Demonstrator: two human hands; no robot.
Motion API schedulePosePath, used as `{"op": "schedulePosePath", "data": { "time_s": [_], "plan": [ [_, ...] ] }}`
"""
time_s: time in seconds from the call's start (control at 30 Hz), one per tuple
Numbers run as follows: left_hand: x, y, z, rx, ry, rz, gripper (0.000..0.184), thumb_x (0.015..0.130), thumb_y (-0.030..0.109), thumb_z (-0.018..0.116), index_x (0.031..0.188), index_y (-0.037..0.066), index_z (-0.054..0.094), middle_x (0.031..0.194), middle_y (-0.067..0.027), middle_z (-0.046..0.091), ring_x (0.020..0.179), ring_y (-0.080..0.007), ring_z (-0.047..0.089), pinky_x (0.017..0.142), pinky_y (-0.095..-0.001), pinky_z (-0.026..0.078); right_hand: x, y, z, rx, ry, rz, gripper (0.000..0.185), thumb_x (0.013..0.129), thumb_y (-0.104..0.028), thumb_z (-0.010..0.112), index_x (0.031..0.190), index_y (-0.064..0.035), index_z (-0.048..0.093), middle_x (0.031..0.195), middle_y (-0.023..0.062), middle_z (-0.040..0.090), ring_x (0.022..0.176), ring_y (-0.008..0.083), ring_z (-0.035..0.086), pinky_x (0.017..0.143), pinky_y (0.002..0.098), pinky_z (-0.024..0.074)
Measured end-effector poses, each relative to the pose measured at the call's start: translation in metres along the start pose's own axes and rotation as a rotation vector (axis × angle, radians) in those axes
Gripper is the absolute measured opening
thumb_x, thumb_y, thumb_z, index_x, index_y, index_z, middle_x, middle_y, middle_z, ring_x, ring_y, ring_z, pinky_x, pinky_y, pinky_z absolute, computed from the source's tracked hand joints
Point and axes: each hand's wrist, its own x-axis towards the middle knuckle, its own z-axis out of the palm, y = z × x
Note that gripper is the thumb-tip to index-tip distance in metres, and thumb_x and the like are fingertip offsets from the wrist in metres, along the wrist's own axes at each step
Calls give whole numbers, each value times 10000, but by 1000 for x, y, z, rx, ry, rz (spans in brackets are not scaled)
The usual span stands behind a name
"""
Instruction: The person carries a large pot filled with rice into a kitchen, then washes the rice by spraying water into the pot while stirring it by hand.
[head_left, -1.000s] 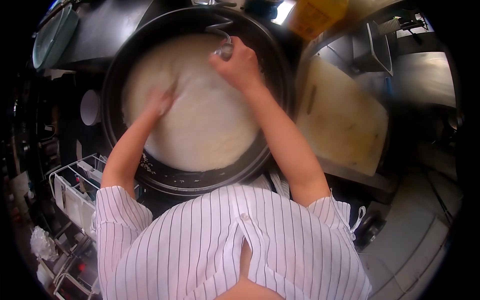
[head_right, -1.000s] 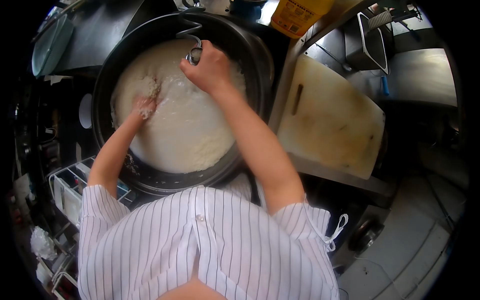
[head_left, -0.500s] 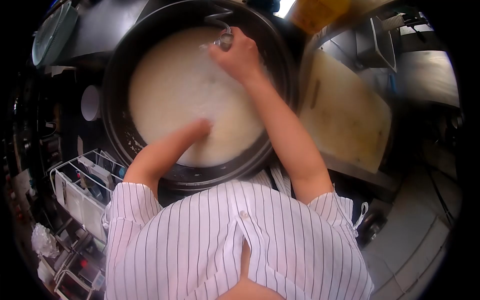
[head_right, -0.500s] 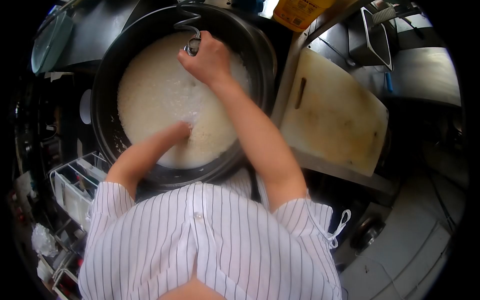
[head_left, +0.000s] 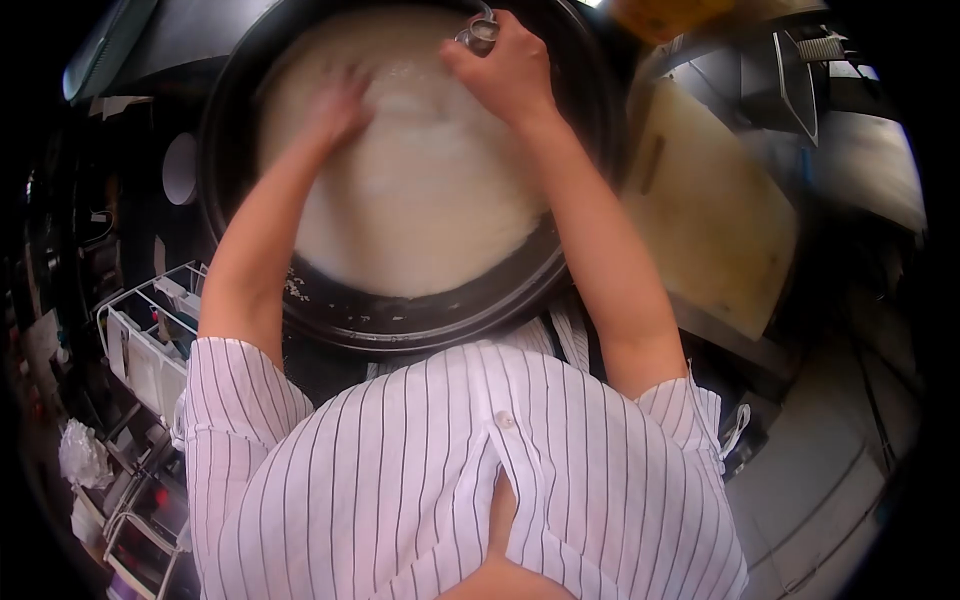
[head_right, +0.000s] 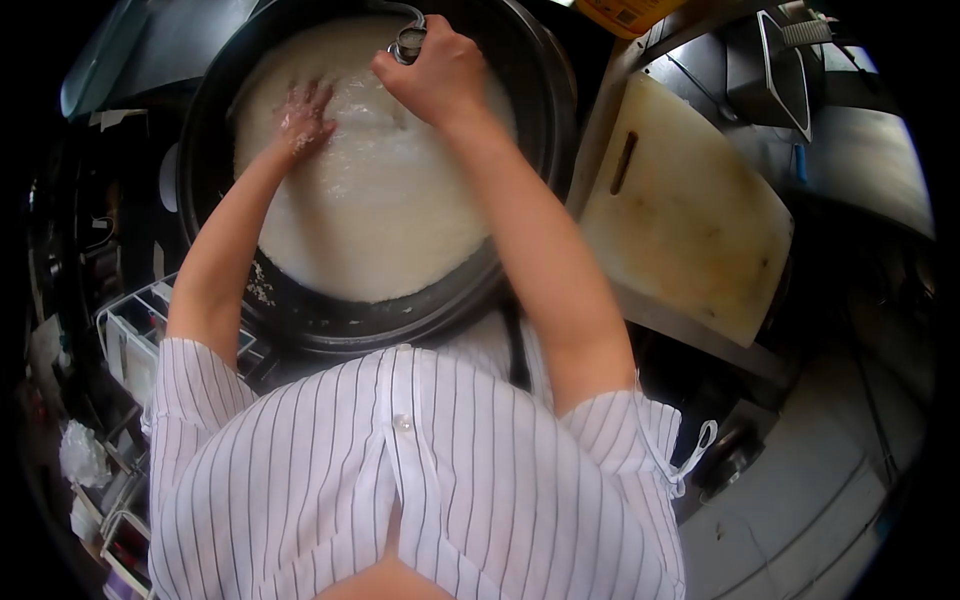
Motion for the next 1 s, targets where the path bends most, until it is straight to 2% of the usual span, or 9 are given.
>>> {"op": "schedulePosePath", "data": {
  "time_s": [0.2, 0.3, 0.4, 0.47, 0.53, 0.6, 0.7, 0.87, 1.0],
  "plan": [
    [-47, -10, -12, -30, -201, -190, 634, 747, 305, 593, 1276, 42, 360, 1343, -226, 286, 1214, -426, 290, 1020, -485, 229, 0, -5, -4, -19, -19, 4, 434, 613, -340, 651, 864, 4, 568, 709, 135, 623, 697, 281, 623, 670, 353, 493],
    [-71, -15, 25, 155, -212, -67, 570, 758, 184, 502, 1237, -86, 352, 1331, -269, 280, 1222, -440, 276, 1014, -511, 218, 1, -2, 0, 0, -18, -9, 447, 613, -352, 650, 873, 3, 570, 735, 138, 626, 722, 282, 622, 686, 353, 490],
    [-108, 19, 27, -81, 28, -39, 447, 744, 160, 458, 1136, -53, 479, 1223, -267, 413, 1192, -416, 314, 992, -537, 225, 1, -7, -1, 9, -36, -16, 447, 620, -352, 648, 877, 5, 569, 749, 143, 628, 730, 284, 623, 688, 351, 490],
    [-116, 32, 59, 239, 83, 248, 410, 764, 188, 454, 1103, -33, 517, 1171, -239, 477, 1239, -416, 230, 998, -593, 140, 1, -9, -1, 16, -37, -27, 447, 623, -351, 647, 878, 7, 569, 753, 148, 628, 733, 286, 623, 690, 352, 490],
    [-116, 75, 16, 486, -471, 453, 338, 791, 202, 437, 1048, 26, 570, 1099, -177, 543, 1244, -315, 272, 984, -626, 123, 0, -9, 0, 14, -38, -37, 446, 626, -350, 647, 878, 10, 568, 757, 154, 629, 737, 288, 623, 691, 353, 490],
    [-117, 76, 116, -112, -166, 571, 432, 851, 260, 366, 1206, 34, 461, 1301, -163, 394, 1271, -271, 261, 1049, -453, 188, 0, -6, 1, -2, -42, 11, 362, 642, -312, 661, 838, -19, 577, 748, 104, 636, 724, 222, 620, 689, 313, 478],
    [-106, 118, 109, -436, -311, 586, 421, 855, 265, 366, 1193, 37, 470, 1282, -165, 410, 1248, -275, 291, 1033, -444, 216, 0, -4, 1, 0, -31, 7, 352, 646, -303, 657, 836, -19, 576, 741, 110, 632, 721, 231, 618, 686, 316, 477],
    [-67, 125, 81, -707, -500, 501, 405, 862, 273, 366, 1172, 43, 487, 1250, -169, 437, 1211, -280, 341, 1005, -429, 263, 0, -4, 3, -6, -42, 3, 350, 641, -299, 656, 835, -19, 575, 733, 115, 628, 715, 245, 614, 684, 322, 475],
    [-19, 97, 45, -597, -524, 351, 393, 868, 280, 366, 1155, 47, 499, 1225, -172, 459, 1180, -284, 381, 983, -416, 301, -2, -3, 5, -42, -65, 26, 372, 635, -318, 655, 842, -19, 576, 737, 116, 629, 720, 251, 614, 690, 330, 475]
  ]
}}
